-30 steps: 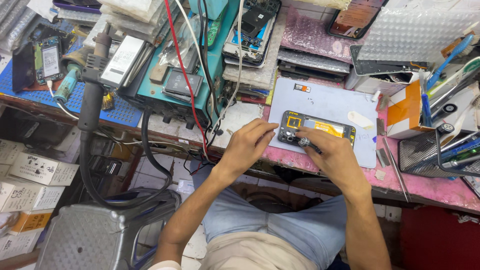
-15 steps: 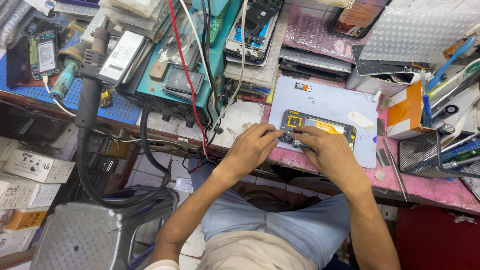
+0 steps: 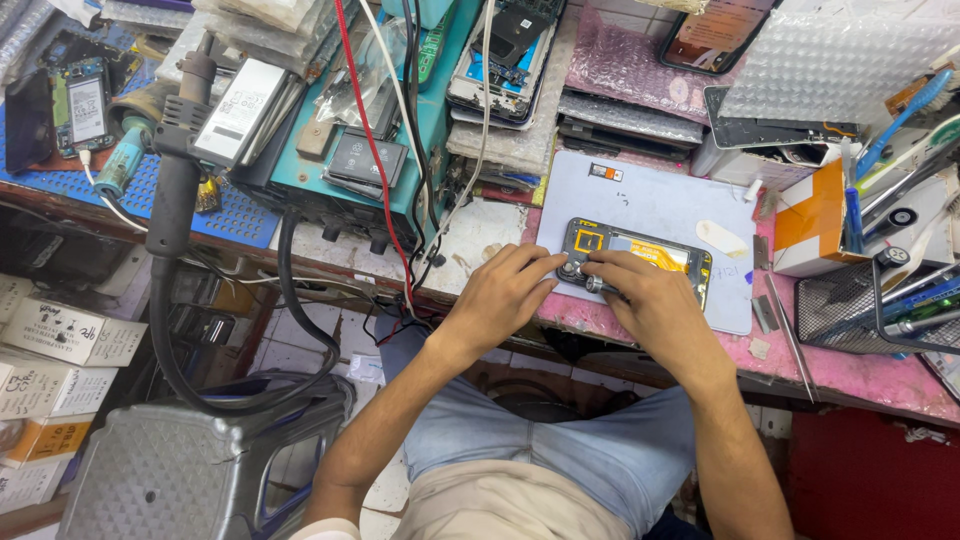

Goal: The person uses a screwdriver to remove screws from a disassembled smartphone, then reassembles the device and tests it by powering it on. The person also opens a box containing a phone case and places it on the workbench.

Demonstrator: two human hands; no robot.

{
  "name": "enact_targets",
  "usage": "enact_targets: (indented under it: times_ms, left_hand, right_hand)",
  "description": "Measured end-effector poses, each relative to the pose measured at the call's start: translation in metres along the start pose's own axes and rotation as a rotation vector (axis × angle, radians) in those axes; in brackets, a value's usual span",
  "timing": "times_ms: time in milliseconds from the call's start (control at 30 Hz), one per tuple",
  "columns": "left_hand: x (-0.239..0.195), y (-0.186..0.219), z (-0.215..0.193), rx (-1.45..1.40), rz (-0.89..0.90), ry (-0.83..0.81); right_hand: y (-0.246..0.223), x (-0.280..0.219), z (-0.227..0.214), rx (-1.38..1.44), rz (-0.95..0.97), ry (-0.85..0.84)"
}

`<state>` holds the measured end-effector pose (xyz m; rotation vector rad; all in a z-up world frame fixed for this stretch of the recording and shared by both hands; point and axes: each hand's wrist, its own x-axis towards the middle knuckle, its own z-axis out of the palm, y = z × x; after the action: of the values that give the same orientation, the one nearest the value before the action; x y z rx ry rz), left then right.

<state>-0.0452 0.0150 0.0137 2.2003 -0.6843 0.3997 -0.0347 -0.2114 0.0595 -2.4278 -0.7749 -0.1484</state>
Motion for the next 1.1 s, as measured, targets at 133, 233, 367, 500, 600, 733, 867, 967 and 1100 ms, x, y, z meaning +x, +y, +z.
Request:
enact_targets:
  times_ms: [133, 233, 367, 500, 600, 733, 867, 967, 1100]
  left_hand:
    - [0.001, -0.001, 0.000, -0.042, -0.028, 0.018]
    - [0.002, -0.003, 0.001, -0.127, -0.069, 0.057]
    - [0.004, -0.008, 0.001, -0.287, -0.143, 0.097]
    - [0.004, -0.013, 0.001, -0.419, -0.361, 0.077]
    - [0.003, -0.017, 0.000, -0.583, -0.318, 0.134]
    - [0.001, -0.018, -0.004, -0.531, -0.306, 0.088]
    - [0.000, -0.013, -0.005, -0.516, -0.293, 0.068]
    - [0.003, -0.009, -0.007, -0.458, -0.244, 0.080]
    - [0.007, -0.005, -0.005, -0.212, -0.127, 0.072]
  right_hand:
    - [0.002, 0.004, 0.002, 0.207, 0.037, 0.067]
    - [0.006, 0.008, 0.005, 0.313, 0.109, 0.050]
    - [0.012, 0.016, 0.009, 0.465, 0.193, 0.020]
    - [0.019, 0.025, 0.018, 0.513, 0.283, 0.047]
    - [0.022, 0.032, 0.022, 0.559, 0.317, 0.015]
    - [0.021, 0.033, 0.022, 0.591, 0.369, 0.006]
    - [0.020, 0.029, 0.023, 0.620, 0.416, -0.007]
    - [0.021, 0.025, 0.020, 0.610, 0.584, -0.042]
    - [0.021, 0.011, 0.012, 0.616, 0.388, 0.006]
